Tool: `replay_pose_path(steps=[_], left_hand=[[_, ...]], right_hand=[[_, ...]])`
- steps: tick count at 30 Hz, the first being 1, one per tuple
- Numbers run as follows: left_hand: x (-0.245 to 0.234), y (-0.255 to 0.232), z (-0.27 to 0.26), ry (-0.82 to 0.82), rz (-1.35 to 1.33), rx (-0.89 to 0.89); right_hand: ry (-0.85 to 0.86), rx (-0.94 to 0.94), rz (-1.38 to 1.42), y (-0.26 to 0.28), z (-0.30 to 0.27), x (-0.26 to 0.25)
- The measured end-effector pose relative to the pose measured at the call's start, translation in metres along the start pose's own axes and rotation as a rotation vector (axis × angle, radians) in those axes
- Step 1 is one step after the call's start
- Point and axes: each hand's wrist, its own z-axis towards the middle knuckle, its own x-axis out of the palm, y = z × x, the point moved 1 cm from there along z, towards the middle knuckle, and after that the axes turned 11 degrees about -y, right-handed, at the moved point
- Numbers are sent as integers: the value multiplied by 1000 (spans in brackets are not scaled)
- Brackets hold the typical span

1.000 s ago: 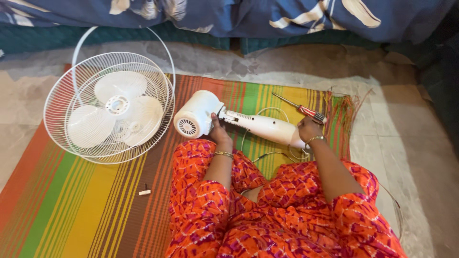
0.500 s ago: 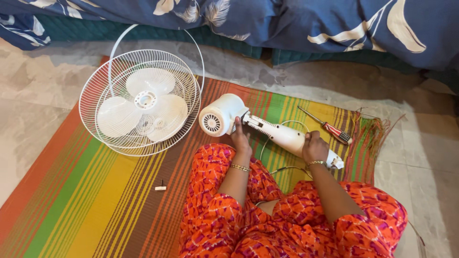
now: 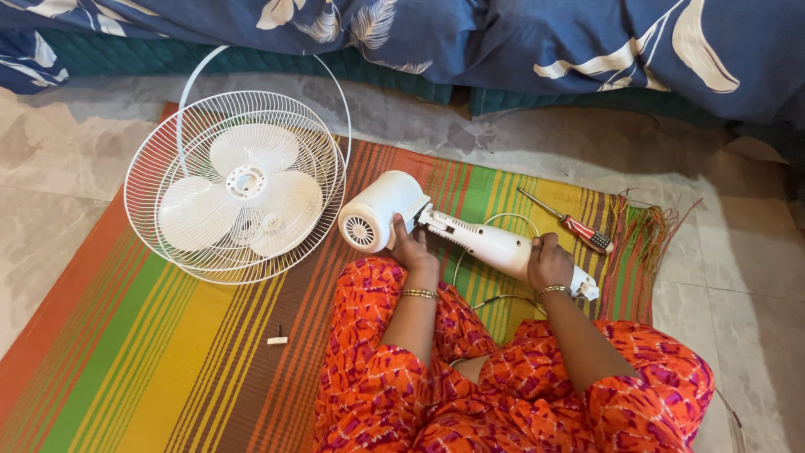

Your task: The person sits on a mat and uses a screwdriver to remove and reinsert screws on the base of a white pedestal fan. The fan head and cage are detached and placed beside the base. The person repeatedly tightens and loosens screws on the fan's base housing.

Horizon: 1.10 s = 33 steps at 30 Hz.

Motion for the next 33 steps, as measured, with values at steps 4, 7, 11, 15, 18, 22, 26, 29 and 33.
replay_pose_path(steps=[4,7,11,15,18,22,26,29,33], left_hand=[[-4,0,10,-44,64,-12],[-7,-3,11,-34,56,-4],[-7,-9,2,24,45,25],[5,-25,-1,146,-35,88],[15,-45,7,120,-40,156],[14,-72,21,148,-115,163],[9,-74,30,82,-105,124],[13,-62,37,59,-86,111],[17,-49,48,2,-37,92]], right_hand=[[5,-5,2,3,0,-2],[-48,-57,24,4,-5,-4],[-137,-124,101,9,-9,-11],[-210,-162,193,29,-11,-11],[-283,-208,208,55,-14,-3],[-283,-207,332,84,-14,10],[-245,-184,351,90,-11,12],[-230,-171,338,86,-8,11],[-226,-169,302,80,-7,10]])
